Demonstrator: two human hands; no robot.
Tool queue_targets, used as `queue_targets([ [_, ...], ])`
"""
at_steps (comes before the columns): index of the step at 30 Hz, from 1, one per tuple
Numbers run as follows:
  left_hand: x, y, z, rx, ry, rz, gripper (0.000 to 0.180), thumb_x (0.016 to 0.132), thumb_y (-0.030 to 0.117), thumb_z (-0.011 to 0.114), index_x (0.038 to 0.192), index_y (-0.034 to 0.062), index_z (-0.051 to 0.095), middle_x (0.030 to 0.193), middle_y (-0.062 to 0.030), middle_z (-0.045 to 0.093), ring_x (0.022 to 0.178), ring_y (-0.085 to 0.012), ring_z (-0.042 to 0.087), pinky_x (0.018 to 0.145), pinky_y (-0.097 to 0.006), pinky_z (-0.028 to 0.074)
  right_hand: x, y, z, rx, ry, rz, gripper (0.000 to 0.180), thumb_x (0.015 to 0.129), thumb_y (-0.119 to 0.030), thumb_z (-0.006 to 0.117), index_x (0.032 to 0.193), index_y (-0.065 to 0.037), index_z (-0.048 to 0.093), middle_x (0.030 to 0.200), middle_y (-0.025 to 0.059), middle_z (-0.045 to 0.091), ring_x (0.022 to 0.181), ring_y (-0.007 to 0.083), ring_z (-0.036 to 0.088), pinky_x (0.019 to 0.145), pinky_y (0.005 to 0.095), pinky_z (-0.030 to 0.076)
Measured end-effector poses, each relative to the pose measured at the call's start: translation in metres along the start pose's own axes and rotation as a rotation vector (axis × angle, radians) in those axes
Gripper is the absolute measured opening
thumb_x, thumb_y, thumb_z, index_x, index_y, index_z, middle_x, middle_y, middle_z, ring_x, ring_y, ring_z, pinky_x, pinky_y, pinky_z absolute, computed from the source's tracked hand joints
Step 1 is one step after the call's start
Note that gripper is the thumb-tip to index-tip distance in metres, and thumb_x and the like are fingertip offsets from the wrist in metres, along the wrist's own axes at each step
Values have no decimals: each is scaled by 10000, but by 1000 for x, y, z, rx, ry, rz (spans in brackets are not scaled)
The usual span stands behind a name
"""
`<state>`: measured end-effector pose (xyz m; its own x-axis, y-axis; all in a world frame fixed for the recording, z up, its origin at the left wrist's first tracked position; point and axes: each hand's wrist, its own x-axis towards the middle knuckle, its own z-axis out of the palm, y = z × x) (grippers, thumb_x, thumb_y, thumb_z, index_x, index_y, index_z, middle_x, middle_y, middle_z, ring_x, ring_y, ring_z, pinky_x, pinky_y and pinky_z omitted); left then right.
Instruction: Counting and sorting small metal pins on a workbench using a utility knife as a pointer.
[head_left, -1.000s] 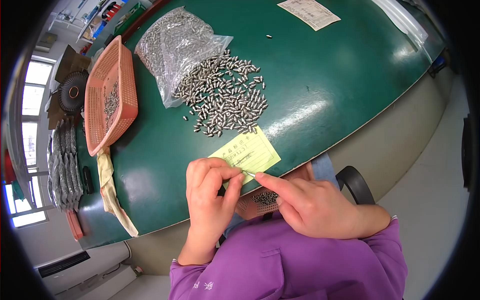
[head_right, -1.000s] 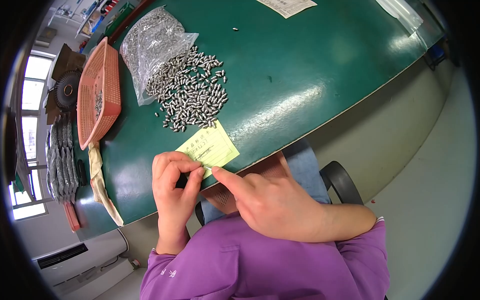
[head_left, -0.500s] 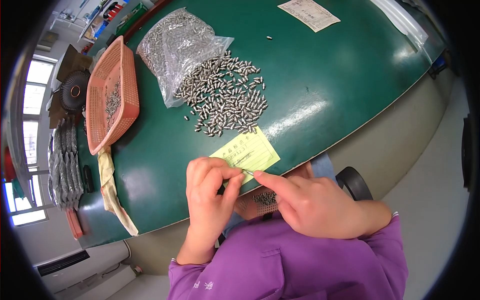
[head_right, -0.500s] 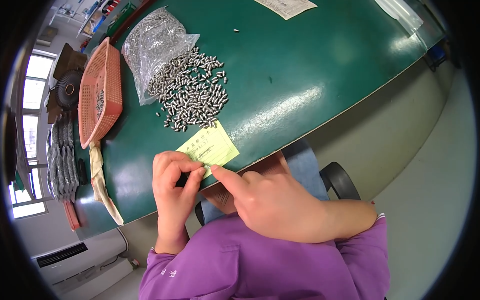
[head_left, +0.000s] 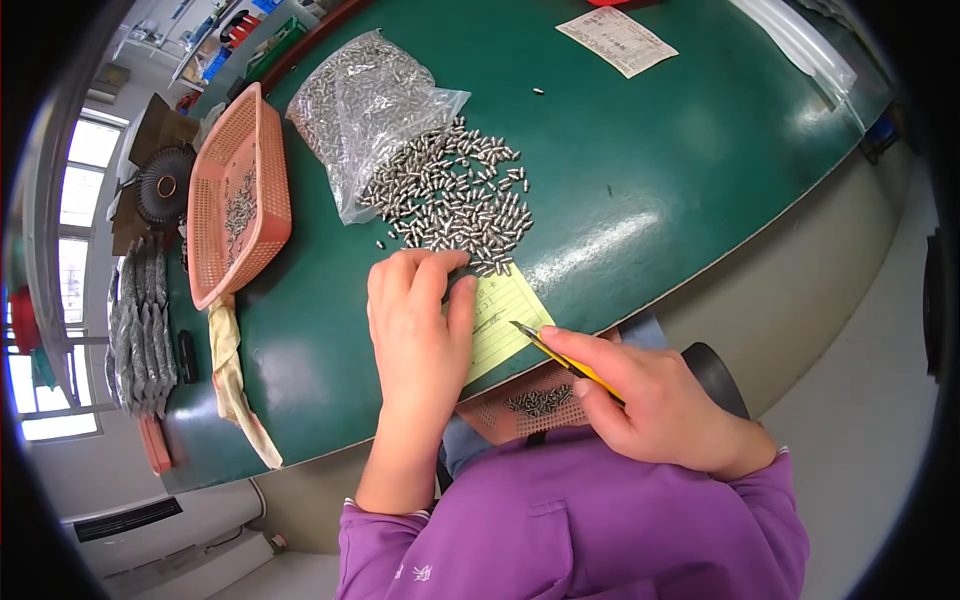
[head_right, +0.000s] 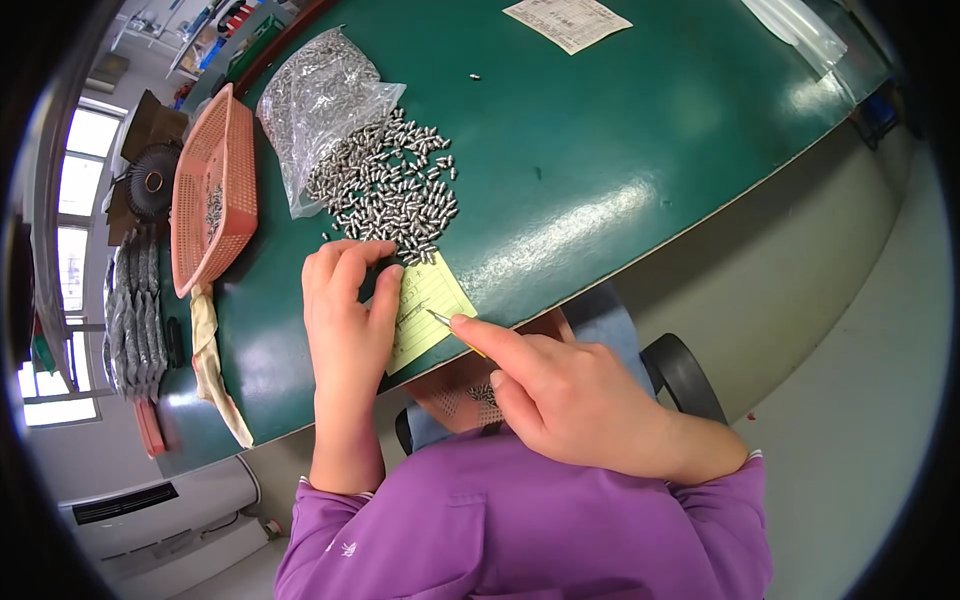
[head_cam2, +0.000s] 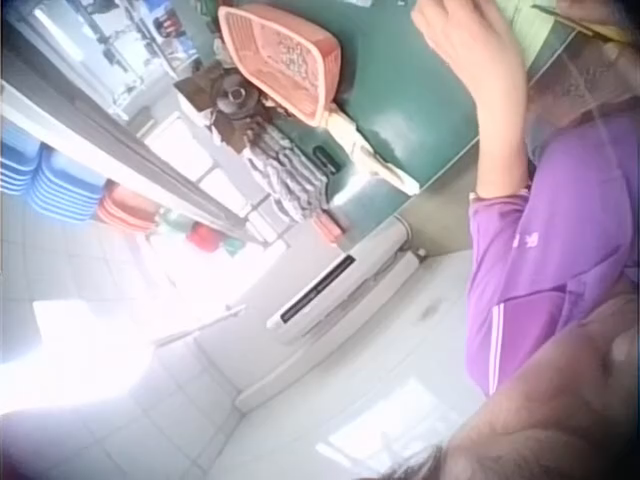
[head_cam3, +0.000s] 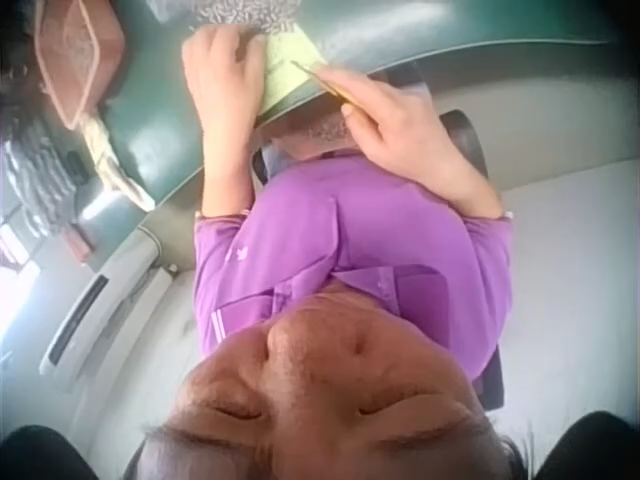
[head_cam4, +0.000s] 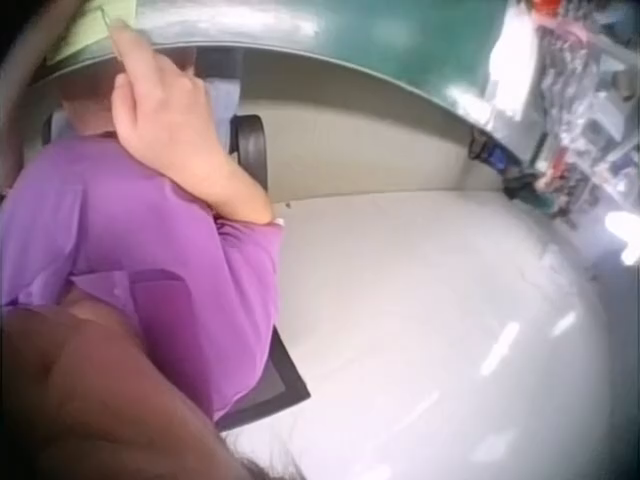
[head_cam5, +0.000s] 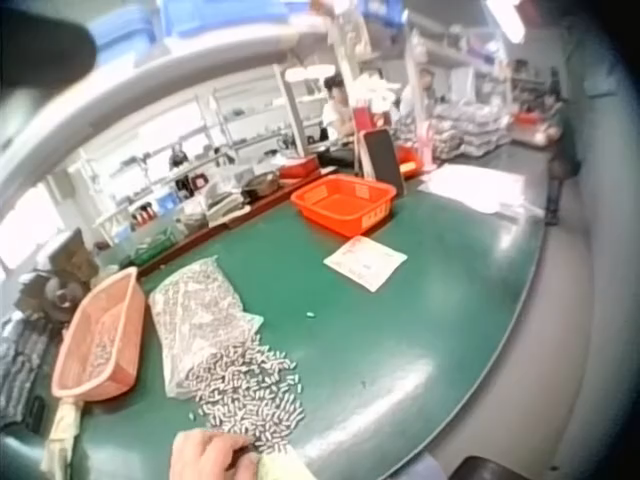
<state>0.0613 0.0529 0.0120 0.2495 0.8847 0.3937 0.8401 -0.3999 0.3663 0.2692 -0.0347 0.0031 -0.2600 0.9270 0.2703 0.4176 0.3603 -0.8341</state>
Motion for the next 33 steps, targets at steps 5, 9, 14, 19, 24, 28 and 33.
queue_targets([
  [5,4,3,1,10,6,27,173,804,35,759,968,74,722,956,-74,613,955,-296,570,855,-416,476,-1,2,-2,-8,-32,16,523,887,-24,611,1404,-97,569,934,119,710,707,288,682,602,401,567],
  [9,5,2,2,-7,4,11,138,789,33,770,912,66,718,949,-72,617,945,-296,575,845,-411,481,-1,3,-2,-9,-26,5,517,887,-26,612,1398,-97,572,930,121,707,708,292,683,605,403,568],
  [14,4,1,4,-35,21,-19,125,787,29,771,891,58,708,943,-79,626,938,-297,579,835,-410,485,-2,4,-2,-4,-12,-6,513,890,-29,609,1397,-98,572,939,123,711,709,296,684,611,402,570],
  [19,2,-1,3,-31,22,-35,109,798,10,756,882,46,697,942,-89,633,934,-305,582,840,-413,482,-1,-1,-3,1,-21,-4,509,891,-30,606,1394,-99,573,944,124,716,711,299,688,618,403,574],
  [24,-6,8,-15,-109,30,0,100,813,-1,738,893,37,692,938,-96,628,934,-309,580,848,-405,473,-4,0,-1,-13,-2,-17,510,892,-31,605,1397,-98,571,944,128,718,721,299,695,628,405,582],
  [28,-27,10,-27,-211,-98,16,148,770,-5,779,880,54,700,919,-79,623,921,-290,576,804,-393,484,-3,0,-1,-15,-21,-7,511,892,-34,609,1398,-96,570,932,130,715,720,301,694,629,409,583],
  [33,-41,5,-20,-231,-110,-3,163,749,-27,770,875,42,694,906,-73,630,895,-267,580,793,-371,475,1,-8,-2,-43,-134,81,525,885,-2,601,1401,-97,586,1094,141,728,812,303,721,692,385,592],
])
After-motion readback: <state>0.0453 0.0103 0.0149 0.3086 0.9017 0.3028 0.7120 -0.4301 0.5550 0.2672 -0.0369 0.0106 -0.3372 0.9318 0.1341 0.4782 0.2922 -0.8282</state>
